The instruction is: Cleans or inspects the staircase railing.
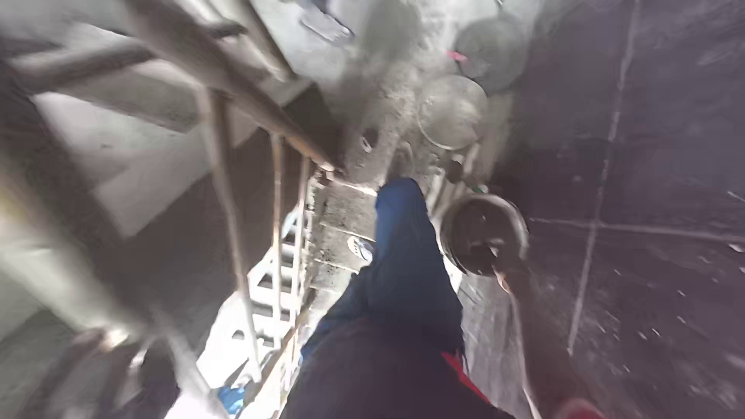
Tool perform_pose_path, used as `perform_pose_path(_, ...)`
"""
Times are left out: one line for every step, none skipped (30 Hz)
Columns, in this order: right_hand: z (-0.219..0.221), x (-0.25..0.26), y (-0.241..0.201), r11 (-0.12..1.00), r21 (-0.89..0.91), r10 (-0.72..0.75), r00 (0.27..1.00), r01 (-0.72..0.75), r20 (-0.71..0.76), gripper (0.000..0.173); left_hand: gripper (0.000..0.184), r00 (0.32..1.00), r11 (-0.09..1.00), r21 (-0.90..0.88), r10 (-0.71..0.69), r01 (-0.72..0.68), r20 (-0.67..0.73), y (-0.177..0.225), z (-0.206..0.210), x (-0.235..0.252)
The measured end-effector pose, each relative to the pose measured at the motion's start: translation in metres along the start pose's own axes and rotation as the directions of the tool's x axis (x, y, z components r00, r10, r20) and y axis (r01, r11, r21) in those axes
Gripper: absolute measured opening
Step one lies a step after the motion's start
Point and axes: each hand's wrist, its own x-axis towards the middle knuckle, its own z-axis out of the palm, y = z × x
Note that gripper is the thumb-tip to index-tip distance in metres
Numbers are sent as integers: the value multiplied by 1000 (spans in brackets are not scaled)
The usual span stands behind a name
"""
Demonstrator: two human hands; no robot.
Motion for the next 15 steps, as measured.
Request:
perform_pose_path(-3, -1, -5, 994, 105, -28, 998, 35, -64, 47, 23, 1000, 1000, -7, 13, -13, -13, -3, 3, 5)
perform_pose_path(-4, -7, -8, 976, 201, -60, 992, 82, -115, 46, 24, 999, 1000, -4, 17, -17, -37, -4, 1, 8)
perform_pose_path(-3, -10, -7, 969, 211, -99, 983, 131, -156, 46, 24, 997, 1000, 1, 24, -24, -76, -2, 1, 12)
perform_pose_path(3, -5, -1, 969, 163, -157, 971, 187, -181, 46, 23, 994, 1000, 8, 27, -26, -110, -1, 3, 19)
perform_pose_path(13, 1, 3, 980, 31, -191, 970, 197, -151, 45, 22, 990, 1000, 8, 28, -27, -139, -1, 7, 26)
perform_pose_path(17, 1, 3, 976, -125, -187, 979, 177, -78, 44, 21, 988, 1000, -2, 26, -27, -153, -1, 11, 29)
perform_pose_path(15, -5, 4, 959, -242, -159, 987, 149, -22, 44, 22, 988, 1000, -16, 18, -21, -153, 1, 12, 28)
perform_pose_path(5, -9, -6, 965, -232, -131, 991, 124, -15, 46, 24, 987, 1000, -13, 19, -22, -160, -1, 16, 30)
perform_pose_path(-4, -9, -19, 988, -69, -146, 986, 141, -80, 46, 26, 984, 1000, -4, 30, -31, -176, -6, 23, 34)
perform_pose_path(-11, -14, -25, 977, 123, -154, 976, 174, -155, 46, 27, 984, 999, 16, 31, -29, -173, -9, 26, 32)
perform_pose_path(-20, -22, -31, 958, 199, -162, 964, 205, -212, 45, 27, 986, 999, 46, 33, -26, -164, -10, 27, 29)
perform_pose_path(-35, -29, -44, 953, 181, -198, 950, 244, -241, 44, 24, 984, 996, 81, 53, -40, -171, -12, 32, 30)
perform_pose_path(-52, -38, -61, 930, 183, -264, 925, 319, -272, 44, 22, 978, 993, 105, 78, -59, -192, -15, 38, 33)
perform_pose_path(-66, -51, -80, 882, 230, -331, 888, 412, -320, 45, 19, 972, 992, 104, 94, -73, -217, -18, 43, 34)
perform_pose_path(-75, -63, -103, 805, 324, -371, 848, 497, -378, 47, 18, 965, 992, 95, 105, -84, -241, -21, 47, 34)
